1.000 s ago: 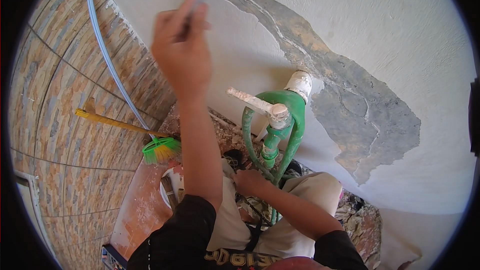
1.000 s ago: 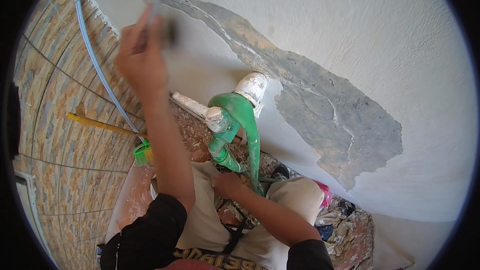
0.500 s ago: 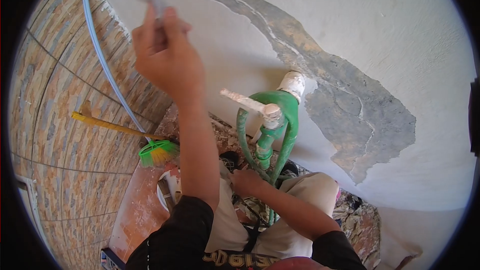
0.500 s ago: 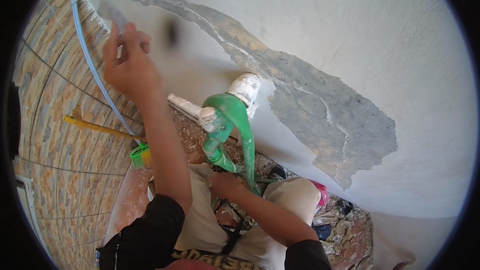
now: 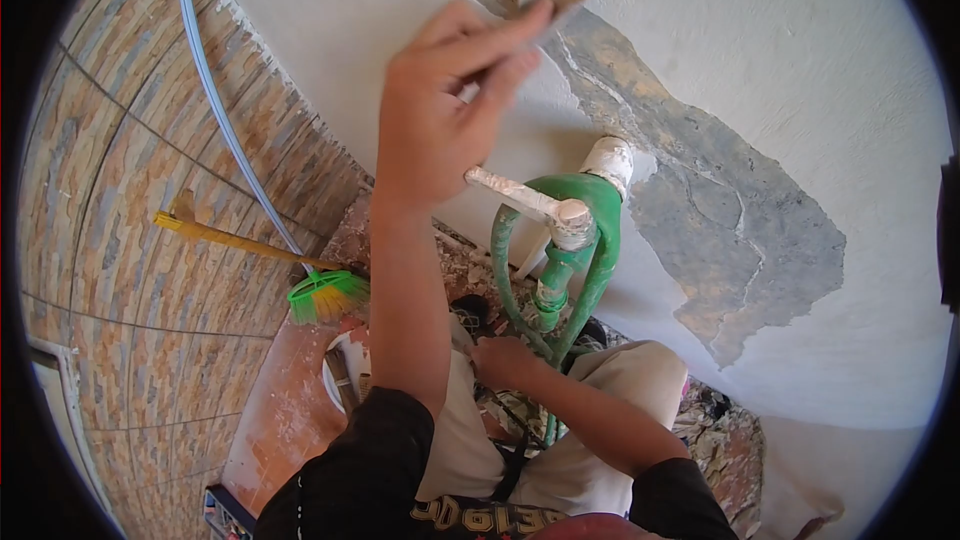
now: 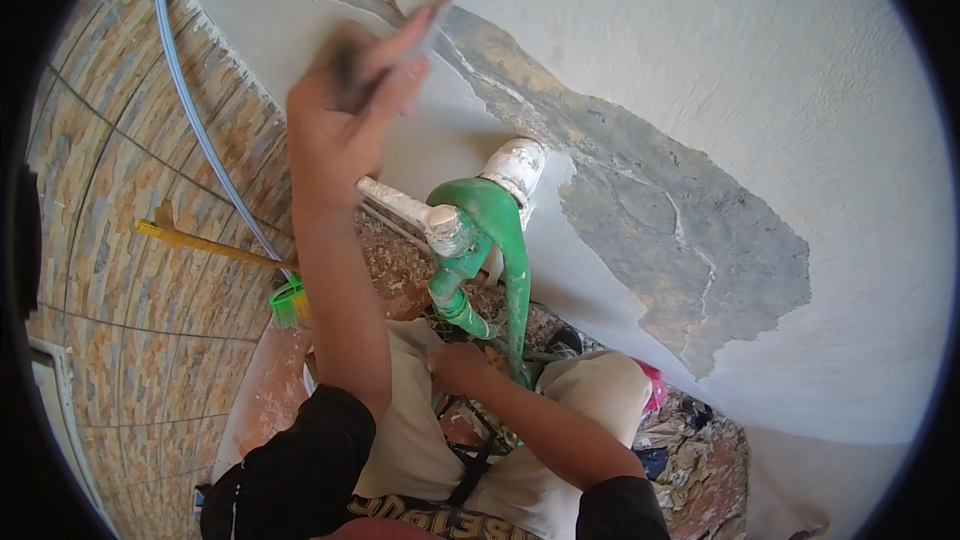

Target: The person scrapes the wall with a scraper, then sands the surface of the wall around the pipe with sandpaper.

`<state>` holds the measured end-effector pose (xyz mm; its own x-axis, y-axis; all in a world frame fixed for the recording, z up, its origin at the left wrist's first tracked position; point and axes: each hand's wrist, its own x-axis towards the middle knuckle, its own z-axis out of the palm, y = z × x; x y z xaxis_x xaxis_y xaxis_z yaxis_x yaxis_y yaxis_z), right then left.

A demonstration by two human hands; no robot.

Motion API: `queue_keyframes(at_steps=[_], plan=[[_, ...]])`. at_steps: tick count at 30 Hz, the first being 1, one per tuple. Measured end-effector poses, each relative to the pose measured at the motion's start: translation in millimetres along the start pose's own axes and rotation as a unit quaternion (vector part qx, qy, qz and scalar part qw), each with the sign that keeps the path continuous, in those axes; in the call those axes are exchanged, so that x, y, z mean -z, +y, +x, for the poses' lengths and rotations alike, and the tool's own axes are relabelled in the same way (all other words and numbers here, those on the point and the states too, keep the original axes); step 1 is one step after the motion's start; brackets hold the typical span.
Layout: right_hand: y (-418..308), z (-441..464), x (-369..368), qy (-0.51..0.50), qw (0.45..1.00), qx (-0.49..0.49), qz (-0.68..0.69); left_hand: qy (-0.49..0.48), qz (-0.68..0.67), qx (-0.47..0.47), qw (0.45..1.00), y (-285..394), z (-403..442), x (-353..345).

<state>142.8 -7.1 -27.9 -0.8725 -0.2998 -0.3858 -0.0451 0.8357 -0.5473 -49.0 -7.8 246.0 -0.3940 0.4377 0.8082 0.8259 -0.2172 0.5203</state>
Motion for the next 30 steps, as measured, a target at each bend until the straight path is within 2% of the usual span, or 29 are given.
queue_keyframes(at_steps=[1, 2, 3, 4, 5, 7, 8, 10, 11, 13, 15, 17, 18, 19, 20, 21, 22, 23, 25, 27, 28, 30], plan=[[1, -1, 2, 0.007, 1.000, -0.004, 0.003, 0.006, -0.002, -0.001, 1.000, -4, 0, 1], [3, -2, 3, 0.006, 1.000, -0.007, -0.003, 0.154, -0.045, 0.021, 0.987, -6, 2, 0], [4, -2, 5, 0.018, 1.000, -0.009, -0.002, 0.295, -0.088, 0.042, 0.950, -10, 4, -1], [5, -2, 6, 0.030, 0.999, -0.009, 0.001, 0.336, -0.157, 0.041, 0.928, -18, 6, 4], [5, -2, 7, 0.031, 0.999, -0.009, 0.002, 0.335, -0.157, 0.041, 0.928, -21, 6, 3], [3, -1, 8, 0.013, 1.000, -0.019, 0.020, 0.308, -0.028, 0.072, 0.948, -20, 5, 0], [4, -1, 3, 0.009, 1.000, -0.014, 0.021, 0.310, -0.022, 0.074, 0.948, -23, 3, -2], [3, -1, -1, 0.081, 0.997, 0.012, -0.009, 0.210, 0.155, -0.016, 0.965, -28, 4, -10], [6, 0, -1, 0.080, 0.997, 0.016, -0.009, 0.211, 0.159, -0.017, 0.964, -28, 3, -11], [6, -3, 13, 0.060, 0.998, 0.025, 0.002, 0.120, 0.087, -0.035, 0.988, -13, 4, -7], [17, 0, 7, 0.048, 0.998, 0.021, 0.022, 0.073, 0.042, -0.001, 0.996, 2, 2, -3], [24, 2, 7, 0.031, 0.999, 0.025, 0.033, 0.071, 0.002, 0.011, 0.997, -1, -5, 3], [26, 1, 9, 0.029, 0.998, 0.006, 0.051, 0.090, 0.025, 0.013, 0.996, -1, -9, 10], [25, 1, 10, 0.028, 0.997, -0.012, 0.069, 0.137, 0.035, 0.027, 0.990, -1, -13, 19], [22, 1, 10, 0.015, 0.998, 0.009, 0.055, 0.182, 0.045, 0.038, 0.981, -2, -18, 28], [20, 1, 10, 0.011, 0.998, -0.003, 0.056, 0.198, 0.067, 0.037, 0.977, -4, -25, 35], [18, 3, 9, 0.008, 0.998, -0.016, 0.057, 0.271, -0.087, 0.106, 0.953, -6, -35, 41], [18, 6, 7, -0.006, 0.999, 0.003, 0.045, 0.336, -0.241, 0.167, 0.895, -8, -49, 50], [21, 13, -8, -0.043, 0.995, -0.032, 0.086, 0.326, -0.398, 0.293, 0.806, -11, -93, 70], [27, 15, -21, -0.066, 0.995, -0.016, 0.069, 0.309, -0.501, 0.309, 0.747, -20, -151, 75], [24, 20, -20, -0.072, 0.995, -0.018, 0.061, 0.325, -0.492, 0.305, 0.748, -20, -158, 79], [6, 16, -10, -0.089, 0.994, -0.030, 0.062, 0.346, -0.500, 0.349, 0.713, -25, -165, 82]])
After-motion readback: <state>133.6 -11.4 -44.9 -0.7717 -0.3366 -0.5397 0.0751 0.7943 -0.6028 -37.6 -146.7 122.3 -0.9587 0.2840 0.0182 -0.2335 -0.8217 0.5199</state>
